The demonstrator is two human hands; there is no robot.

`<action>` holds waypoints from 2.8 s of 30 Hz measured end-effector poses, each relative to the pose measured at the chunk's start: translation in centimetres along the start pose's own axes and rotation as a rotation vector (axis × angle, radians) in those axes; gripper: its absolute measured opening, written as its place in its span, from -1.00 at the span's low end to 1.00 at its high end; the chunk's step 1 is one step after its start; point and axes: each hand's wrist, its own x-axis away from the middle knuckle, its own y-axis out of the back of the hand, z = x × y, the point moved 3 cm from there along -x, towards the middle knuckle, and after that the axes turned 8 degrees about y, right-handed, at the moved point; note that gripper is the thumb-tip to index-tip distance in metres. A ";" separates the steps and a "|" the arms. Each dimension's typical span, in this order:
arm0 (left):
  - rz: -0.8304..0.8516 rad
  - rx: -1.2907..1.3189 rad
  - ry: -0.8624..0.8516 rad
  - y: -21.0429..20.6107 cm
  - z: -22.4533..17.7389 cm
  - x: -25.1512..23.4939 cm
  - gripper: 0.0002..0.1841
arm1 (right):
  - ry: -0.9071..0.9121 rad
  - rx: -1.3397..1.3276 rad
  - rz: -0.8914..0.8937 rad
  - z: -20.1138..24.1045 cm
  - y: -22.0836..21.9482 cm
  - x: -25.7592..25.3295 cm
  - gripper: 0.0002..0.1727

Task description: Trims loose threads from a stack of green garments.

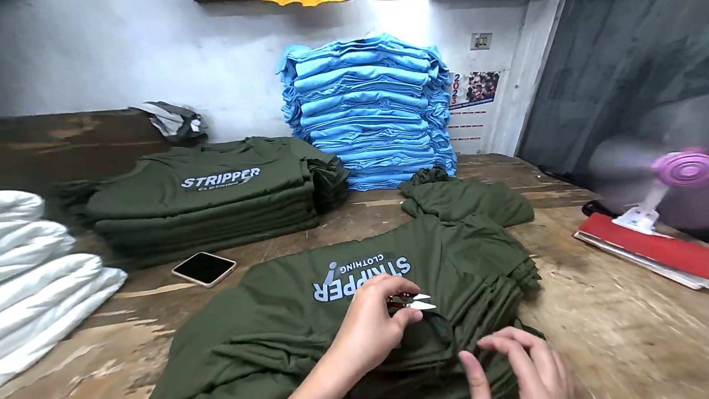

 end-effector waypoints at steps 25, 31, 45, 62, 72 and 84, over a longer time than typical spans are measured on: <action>-0.022 -0.232 -0.347 -0.9 -1.8 1.3 -0.85 | -0.055 -0.421 -0.006 -0.8 -1.3 0.6 -0.87; 0.233 -0.152 -0.094 -0.9 -2.2 -0.2 -0.77 | -0.059 -0.607 0.038 -1.0 -1.3 0.2 -0.90; 0.338 -0.124 0.219 -0.2 -2.2 -0.6 -0.60 | -0.017 -0.272 0.150 -2.2 -2.7 -1.1 -0.85; 0.429 0.136 0.248 -1.0 -1.6 -2.0 -0.17 | 0.281 -0.364 0.035 -3.5 -1.5 0.1 -0.68; 0.074 -0.443 0.076 -0.1 -2.0 -0.6 -0.37 | 0.222 -0.563 0.102 -3.7 -2.2 -0.2 -0.59; -0.140 -0.468 0.145 2.5 -0.4 -1.4 -0.73 | 0.083 -0.494 0.265 -2.6 -0.3 0.0 -0.86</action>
